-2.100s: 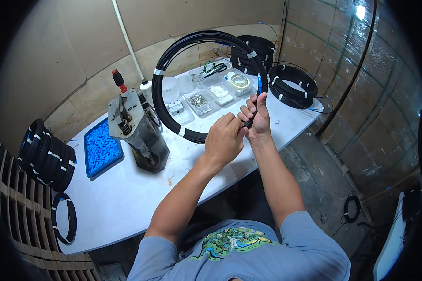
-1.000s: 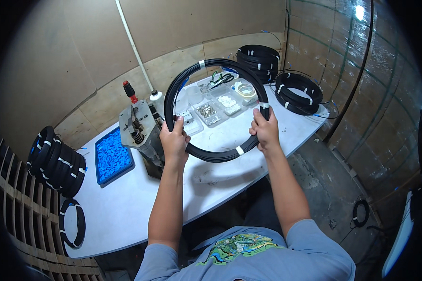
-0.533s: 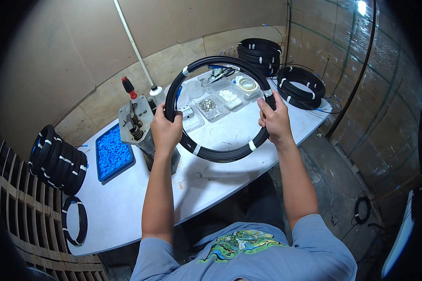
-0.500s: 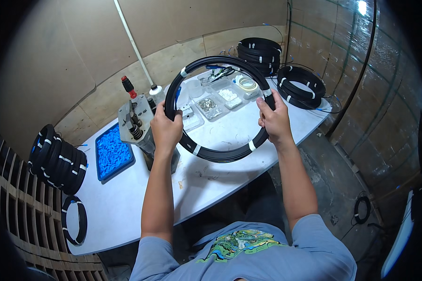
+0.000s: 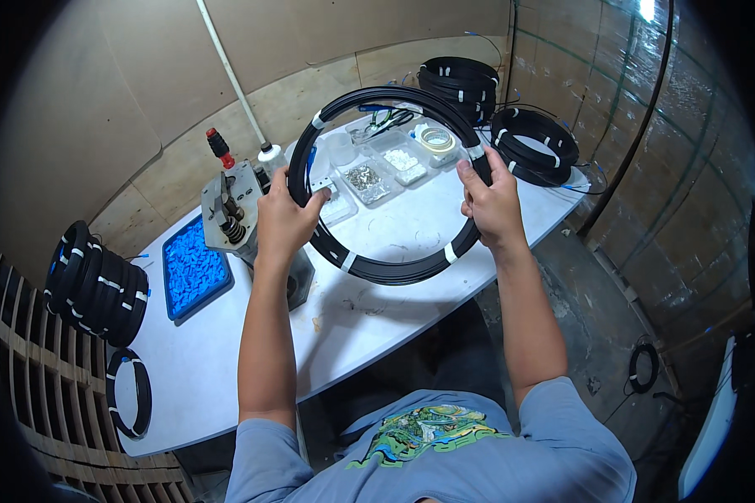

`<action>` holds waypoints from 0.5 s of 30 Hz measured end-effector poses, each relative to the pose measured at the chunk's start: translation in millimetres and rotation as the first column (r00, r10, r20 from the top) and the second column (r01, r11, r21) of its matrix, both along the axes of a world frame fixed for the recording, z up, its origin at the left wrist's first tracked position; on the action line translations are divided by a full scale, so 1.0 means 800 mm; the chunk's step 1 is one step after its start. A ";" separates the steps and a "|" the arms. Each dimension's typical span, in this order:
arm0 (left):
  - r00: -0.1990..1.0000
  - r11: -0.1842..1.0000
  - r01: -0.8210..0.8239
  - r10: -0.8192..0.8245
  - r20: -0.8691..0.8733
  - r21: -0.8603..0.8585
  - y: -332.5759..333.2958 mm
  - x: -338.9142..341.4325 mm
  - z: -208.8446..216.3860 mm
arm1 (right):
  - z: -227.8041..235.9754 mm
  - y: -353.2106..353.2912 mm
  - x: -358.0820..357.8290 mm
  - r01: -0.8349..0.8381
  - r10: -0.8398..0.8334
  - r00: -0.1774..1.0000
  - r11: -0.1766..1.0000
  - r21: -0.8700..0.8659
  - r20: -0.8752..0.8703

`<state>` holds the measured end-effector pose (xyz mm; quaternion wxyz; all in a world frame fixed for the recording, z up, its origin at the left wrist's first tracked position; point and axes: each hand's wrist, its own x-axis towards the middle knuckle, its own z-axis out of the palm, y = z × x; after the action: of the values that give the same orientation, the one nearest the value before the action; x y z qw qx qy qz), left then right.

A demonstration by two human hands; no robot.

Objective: Taping segments of a black cable coil with white tape.

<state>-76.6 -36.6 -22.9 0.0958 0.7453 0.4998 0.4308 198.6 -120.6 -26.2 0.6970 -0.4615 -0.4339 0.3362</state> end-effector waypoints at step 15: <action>0.994 0.983 0.108 -0.107 0.014 -0.150 0.014 -0.007 -0.015 | -0.009 0.009 0.002 0.062 -0.063 0.997 0.997 0.035 0.045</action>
<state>-82.2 -25.0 -34.8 0.1766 0.7604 0.4897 0.3884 200.2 -113.3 -33.3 0.7046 -0.4706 -0.4409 0.2962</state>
